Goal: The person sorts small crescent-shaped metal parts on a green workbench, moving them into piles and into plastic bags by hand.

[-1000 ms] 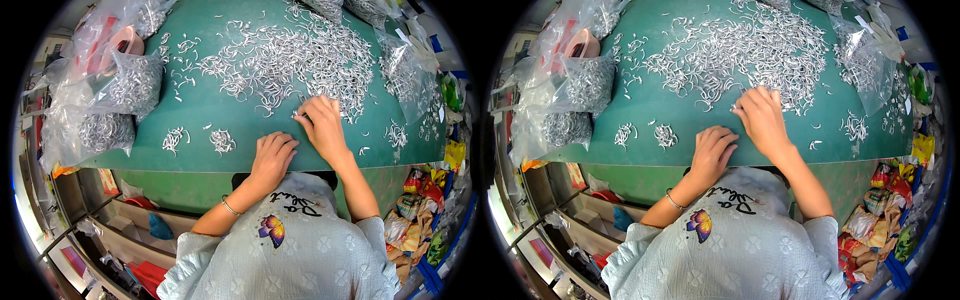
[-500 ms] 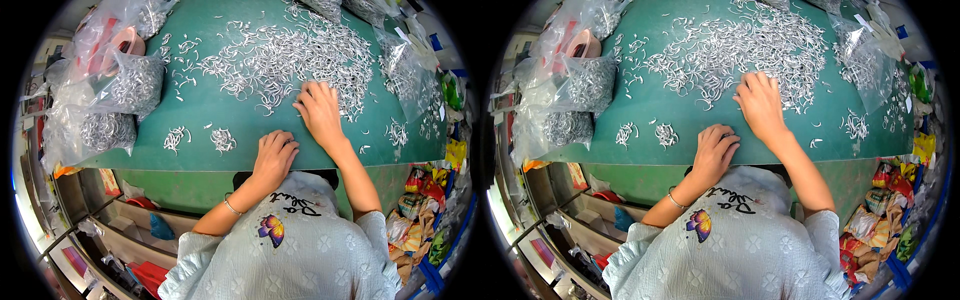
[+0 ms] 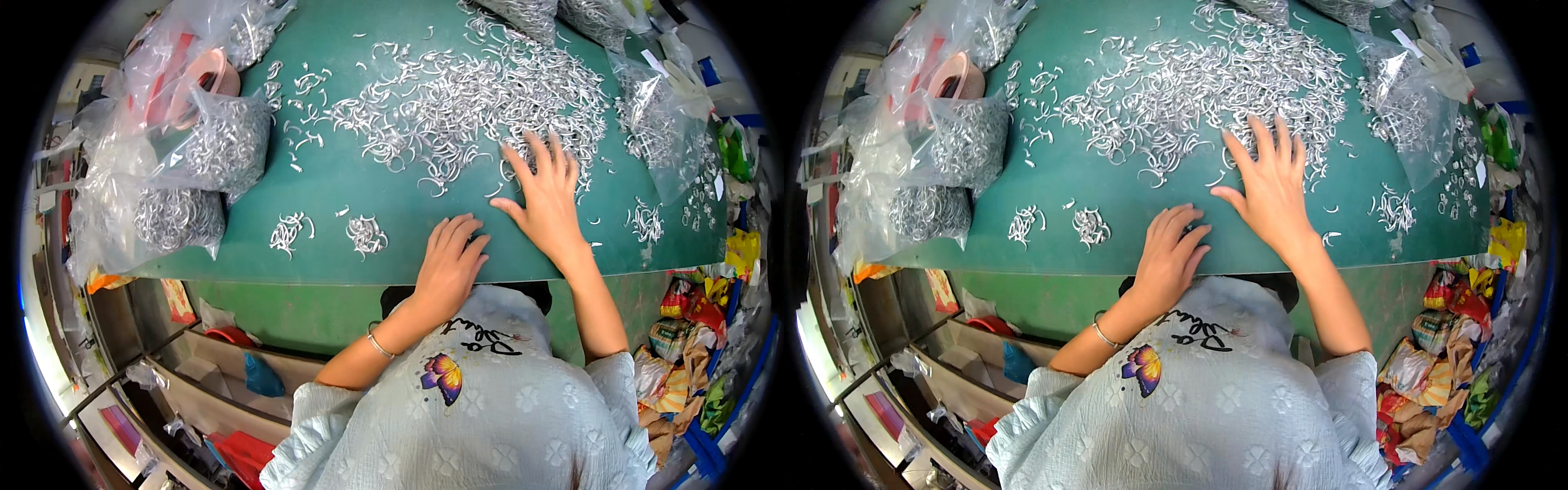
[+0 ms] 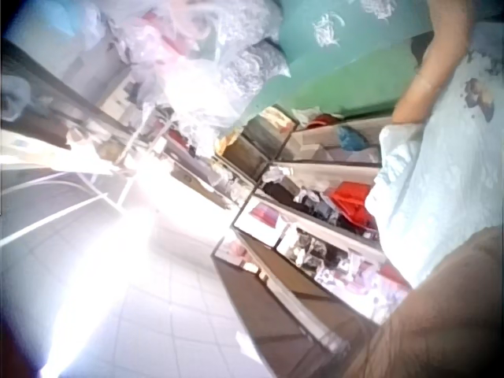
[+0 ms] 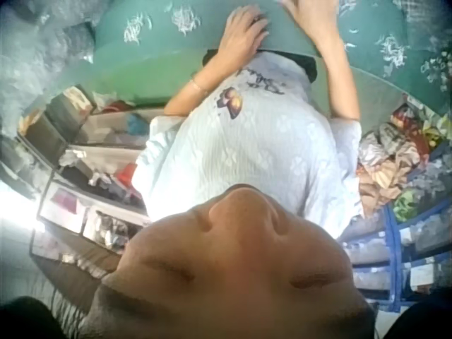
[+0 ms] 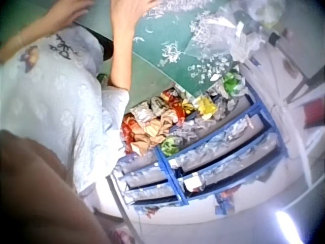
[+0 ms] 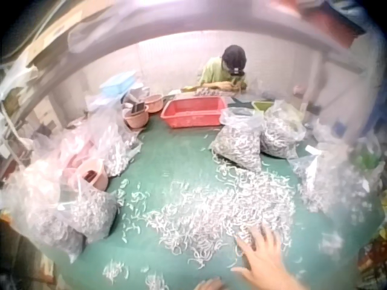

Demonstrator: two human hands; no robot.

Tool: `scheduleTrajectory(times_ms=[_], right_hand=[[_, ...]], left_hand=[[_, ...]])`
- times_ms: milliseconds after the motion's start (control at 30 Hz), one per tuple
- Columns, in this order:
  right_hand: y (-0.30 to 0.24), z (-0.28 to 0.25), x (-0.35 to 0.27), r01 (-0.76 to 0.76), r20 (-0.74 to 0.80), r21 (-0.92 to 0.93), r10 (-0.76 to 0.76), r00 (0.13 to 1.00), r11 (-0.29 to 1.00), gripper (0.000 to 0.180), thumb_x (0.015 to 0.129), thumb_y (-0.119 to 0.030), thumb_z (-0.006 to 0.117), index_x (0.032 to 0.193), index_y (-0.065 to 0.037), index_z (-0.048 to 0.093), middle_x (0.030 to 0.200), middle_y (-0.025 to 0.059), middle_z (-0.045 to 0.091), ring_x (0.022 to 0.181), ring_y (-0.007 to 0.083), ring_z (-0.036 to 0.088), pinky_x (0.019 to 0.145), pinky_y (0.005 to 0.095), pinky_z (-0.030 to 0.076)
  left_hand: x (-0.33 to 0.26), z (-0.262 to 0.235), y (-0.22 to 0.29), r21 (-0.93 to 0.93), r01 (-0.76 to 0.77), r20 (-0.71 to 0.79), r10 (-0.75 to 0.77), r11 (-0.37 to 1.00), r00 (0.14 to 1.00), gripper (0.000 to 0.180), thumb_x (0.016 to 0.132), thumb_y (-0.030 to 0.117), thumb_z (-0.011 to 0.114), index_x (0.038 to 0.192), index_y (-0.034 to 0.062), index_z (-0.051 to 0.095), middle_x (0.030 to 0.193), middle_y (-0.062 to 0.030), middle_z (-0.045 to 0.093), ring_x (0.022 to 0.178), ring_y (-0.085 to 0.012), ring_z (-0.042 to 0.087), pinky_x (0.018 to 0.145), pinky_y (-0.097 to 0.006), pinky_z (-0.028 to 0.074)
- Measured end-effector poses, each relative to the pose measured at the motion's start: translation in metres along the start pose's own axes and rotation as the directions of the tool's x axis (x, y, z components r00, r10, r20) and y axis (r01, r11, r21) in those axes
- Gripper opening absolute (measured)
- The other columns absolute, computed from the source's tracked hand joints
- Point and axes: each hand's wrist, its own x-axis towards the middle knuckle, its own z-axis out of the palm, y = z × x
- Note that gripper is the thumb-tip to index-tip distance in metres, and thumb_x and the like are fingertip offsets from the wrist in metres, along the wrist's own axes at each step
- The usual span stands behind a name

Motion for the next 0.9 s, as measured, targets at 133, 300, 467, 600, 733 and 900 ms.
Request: scheduleTrajectory(times_ms=[133,300,467,600,733,900], right_hand=[[0.019,0.013,-0.008,-0.013,-0.025,-0.019,0.012,1.0,1.0,0.046,0.085,-0.027,0.069,0.127,-0.015,0.055,0.14,0.0119,0.04,0.129,0.0404,0.035,0.102,0.0548,0.031],[0.033,0.04,0.036,-0.039,-0.154,0.048,0.046,0.987,0.998,0.034,0.086,-0.02,0.067,0.117,-0.011,0.057,0.132,0.0127,0.045,0.119,0.0359,0.042,0.097,0.0489,0.035],[0.041,-0.007,0.035,-0.114,-0.259,0.141,0.148,0.954,0.983,0.059,0.077,-0.033,0.077,0.125,-0.007,0.055,0.133,0.017,0.044,0.12,0.0378,0.041,0.099,0.0511,0.033],[0.068,-0.004,-0.003,-0.495,0.011,0.021,0.495,0.869,0.869,0.092,0.074,-0.047,0.078,0.142,-0.002,0.036,0.143,0.0266,0.033,0.134,0.0479,0.028,0.107,0.0587,0.024],[0.043,0.039,0.019,-0.276,-0.149,0.166,0.301,0.942,0.947,0.087,0.076,-0.041,0.077,0.142,-0.002,0.036,0.146,0.0271,0.028,0.137,0.0488,0.022,0.109,0.0628,0.019],[0.034,0.046,0.069,-0.176,-0.198,0.209,0.218,0.956,0.962,0.074,0.078,-0.03,0.076,0.138,-0.004,0.042,0.147,0.0218,0.029,0.138,0.0469,0.022,0.11,0.0633,0.017]], left_hand=[[-0.005,0.006,-0.007,-0.093,-0.008,-0.03,0.006,0.996,1.0,0.025,0.076,-0.003,0.067,0.101,-0.0013,0.062,0.11,-0.0155,0.055,0.113,-0.0364,0.053,0.098,-0.051,0.043],[-0.004,0.005,-0.006,-0.082,-0.014,-0.037,0.011,0.997,0.999,0.024,0.077,-0.004,0.066,0.101,-0.0006,0.063,0.107,-0.0146,0.055,0.112,-0.0362,0.053,0.101,-0.051,0.042],[0.006,-0.012,0.001,-0.015,0.043,-0.092,-0.044,0.999,0.995,0.026,0.078,-0.004,0.068,0.103,0.0008,0.063,0.112,-0.0143,0.056,0.111,-0.0362,0.054,0.104,-0.052,0.038],[0.029,-0.024,-0.011,0.08,0.069,-0.087,-0.062,0.994,0.994,0.029,0.08,-0.004,0.064,0.109,0.0018,0.062,0.121,-0.0152,0.055,0.116,-0.0365,0.051,0.105,-0.047,0.037],[0.045,-0.026,-0.011,0.189,0.032,-0.036,-0.026,0.981,0.999,0.035,0.081,0.0,0.064,0.115,0.0018,0.06,0.132,-0.016,0.049,0.123,-0.038,0.045,0.105,-0.051,0.035],[0.063,-0.023,-0.012,0.239,-0.007,0.039,-0.002,0.971,0.999,0.043,0.079,0.0,0.066,0.121,-0.0007,0.057,0.138,-0.0183,0.043,0.127,-0.0408,0.04,0.106,-0.049,0.035]])
